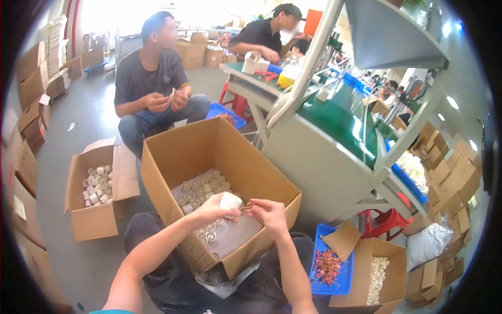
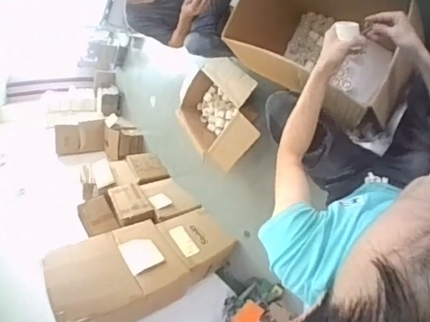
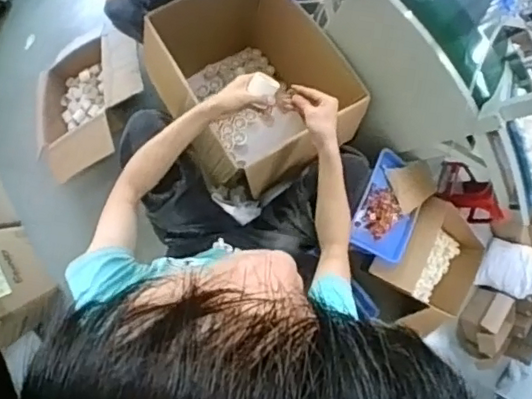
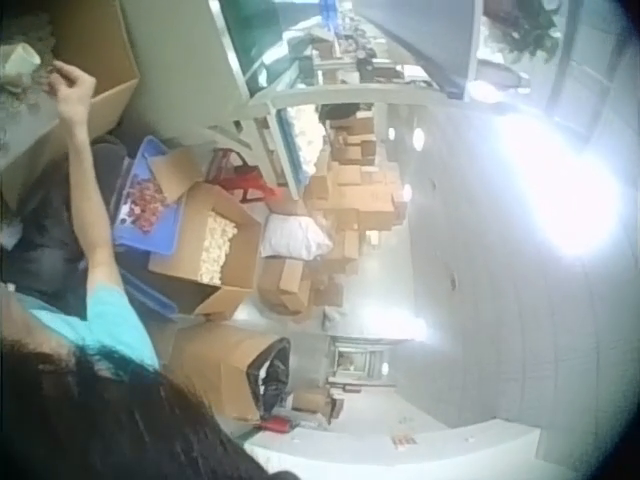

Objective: The person assembles electronic components by inserting red wires into white cylindrical parts by hand.

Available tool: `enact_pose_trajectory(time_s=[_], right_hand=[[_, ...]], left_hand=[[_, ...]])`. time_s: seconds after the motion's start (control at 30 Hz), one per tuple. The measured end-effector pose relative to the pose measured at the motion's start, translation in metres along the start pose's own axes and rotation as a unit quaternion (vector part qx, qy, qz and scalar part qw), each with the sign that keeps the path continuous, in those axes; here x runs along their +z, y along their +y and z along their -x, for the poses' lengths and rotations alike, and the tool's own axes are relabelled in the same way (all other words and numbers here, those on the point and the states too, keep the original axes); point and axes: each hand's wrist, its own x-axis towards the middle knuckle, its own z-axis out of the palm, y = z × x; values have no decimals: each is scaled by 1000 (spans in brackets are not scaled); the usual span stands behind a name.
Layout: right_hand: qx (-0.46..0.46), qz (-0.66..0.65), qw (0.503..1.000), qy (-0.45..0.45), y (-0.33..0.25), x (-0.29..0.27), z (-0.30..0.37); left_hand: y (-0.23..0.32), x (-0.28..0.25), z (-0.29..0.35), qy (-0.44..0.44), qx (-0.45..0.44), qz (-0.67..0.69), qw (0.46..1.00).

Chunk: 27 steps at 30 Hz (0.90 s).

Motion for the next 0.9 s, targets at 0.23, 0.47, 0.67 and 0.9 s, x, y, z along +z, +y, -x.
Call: enact_pose_trajectory(time_s=[0.23,0.47,0.67,0.9], right_hand=[[-34,-16,999,-14,19,-5,7],[-137,128,981,51,31,-7,11],[-271,248,922,121,23,-3,18],[-514,306,741,305,-3,12,37]], left_hand=[[12,-7,11,-8,-56,-69,996],[14,-3,3,13,-49,-118,992],[9,-2,1,4,13,-192,981],[7,-3,0,201,337,-457,798]])
